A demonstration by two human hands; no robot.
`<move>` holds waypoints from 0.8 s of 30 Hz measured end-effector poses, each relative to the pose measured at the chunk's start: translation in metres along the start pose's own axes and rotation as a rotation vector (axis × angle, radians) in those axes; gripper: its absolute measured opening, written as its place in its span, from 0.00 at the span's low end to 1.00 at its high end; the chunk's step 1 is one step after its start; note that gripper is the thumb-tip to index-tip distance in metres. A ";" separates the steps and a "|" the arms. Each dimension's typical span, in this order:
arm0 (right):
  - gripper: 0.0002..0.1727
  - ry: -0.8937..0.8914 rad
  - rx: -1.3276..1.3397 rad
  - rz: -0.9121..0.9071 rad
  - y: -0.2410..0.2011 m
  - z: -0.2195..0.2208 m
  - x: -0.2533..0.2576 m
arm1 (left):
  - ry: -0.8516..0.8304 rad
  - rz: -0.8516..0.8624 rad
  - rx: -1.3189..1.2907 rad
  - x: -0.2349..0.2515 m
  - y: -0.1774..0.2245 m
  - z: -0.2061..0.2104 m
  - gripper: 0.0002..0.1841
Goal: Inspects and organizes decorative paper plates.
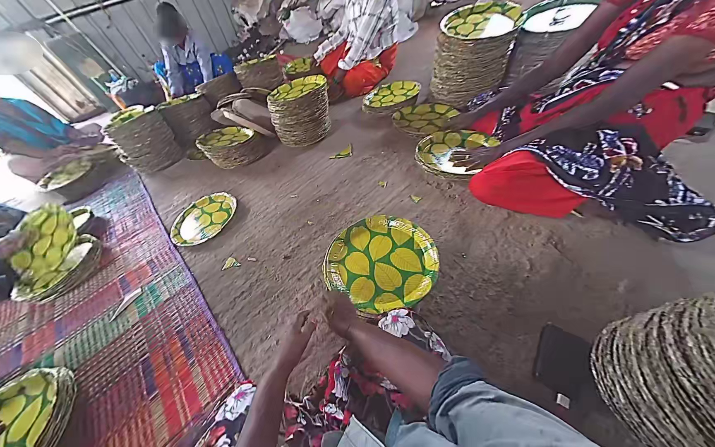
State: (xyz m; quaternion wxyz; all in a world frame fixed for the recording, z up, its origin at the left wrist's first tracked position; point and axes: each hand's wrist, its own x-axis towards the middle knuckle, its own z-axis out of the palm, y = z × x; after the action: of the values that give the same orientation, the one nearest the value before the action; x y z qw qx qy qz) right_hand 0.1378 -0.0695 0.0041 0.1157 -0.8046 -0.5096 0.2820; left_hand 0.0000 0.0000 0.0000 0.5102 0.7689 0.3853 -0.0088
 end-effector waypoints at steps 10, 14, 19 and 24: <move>0.41 0.024 -0.131 0.313 0.058 0.017 0.046 | 0.056 -0.136 -0.077 -0.014 -0.055 -0.011 0.25; 0.35 0.066 -0.169 0.481 0.100 -0.003 0.036 | 0.042 -0.157 0.007 -0.009 -0.061 -0.023 0.25; 0.31 0.048 -0.254 0.484 0.120 -0.007 0.021 | 0.007 -0.120 0.046 0.009 -0.072 -0.023 0.25; 0.27 0.052 -0.254 0.484 0.105 -0.004 0.023 | -0.052 -0.111 0.110 0.011 -0.076 -0.019 0.26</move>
State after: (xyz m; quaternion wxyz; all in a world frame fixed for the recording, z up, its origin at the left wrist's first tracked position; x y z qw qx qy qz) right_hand 0.2264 -0.0968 -0.0503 -0.0437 -0.9179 -0.3308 0.2146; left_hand -0.0453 0.0355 -0.0543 0.4759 0.7726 0.4129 -0.0781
